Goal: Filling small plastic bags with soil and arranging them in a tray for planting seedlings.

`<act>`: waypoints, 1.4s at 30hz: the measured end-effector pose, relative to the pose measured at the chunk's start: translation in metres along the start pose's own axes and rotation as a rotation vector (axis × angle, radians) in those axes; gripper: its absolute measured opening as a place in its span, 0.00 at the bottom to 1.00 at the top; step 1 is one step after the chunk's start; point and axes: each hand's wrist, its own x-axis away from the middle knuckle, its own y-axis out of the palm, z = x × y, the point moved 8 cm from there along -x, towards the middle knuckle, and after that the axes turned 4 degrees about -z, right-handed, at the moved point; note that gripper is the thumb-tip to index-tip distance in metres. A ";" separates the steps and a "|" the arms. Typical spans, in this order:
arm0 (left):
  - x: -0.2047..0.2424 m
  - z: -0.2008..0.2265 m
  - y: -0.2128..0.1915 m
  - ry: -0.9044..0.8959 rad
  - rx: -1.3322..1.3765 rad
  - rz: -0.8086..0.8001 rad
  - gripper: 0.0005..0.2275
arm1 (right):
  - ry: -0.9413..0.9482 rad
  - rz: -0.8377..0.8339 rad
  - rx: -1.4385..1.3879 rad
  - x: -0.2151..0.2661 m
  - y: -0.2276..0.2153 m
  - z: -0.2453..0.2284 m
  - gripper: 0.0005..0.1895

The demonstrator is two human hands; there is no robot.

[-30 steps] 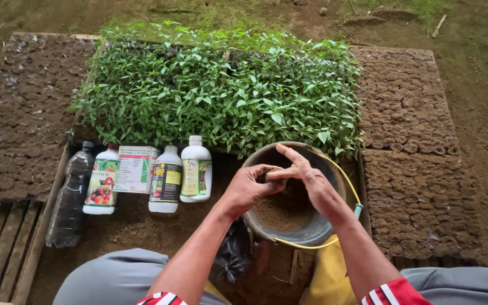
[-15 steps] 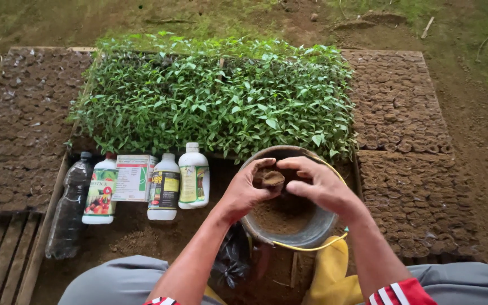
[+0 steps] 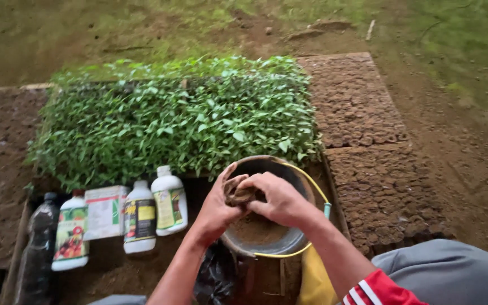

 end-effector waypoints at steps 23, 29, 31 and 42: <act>-0.019 -0.079 -0.052 -0.150 -1.040 0.041 0.37 | -0.035 0.310 0.400 0.036 -0.163 -0.010 0.09; -0.030 -0.092 -0.065 -0.097 -1.146 0.055 0.36 | 0.303 0.500 0.573 0.184 -0.270 0.071 0.19; -0.028 -0.091 -0.067 -0.089 -1.183 0.033 0.35 | 0.495 0.520 0.683 0.246 -0.273 0.123 0.24; 0.011 -0.043 -0.015 -0.455 -0.848 0.234 0.28 | 1.531 0.466 0.139 0.488 -0.104 0.339 0.30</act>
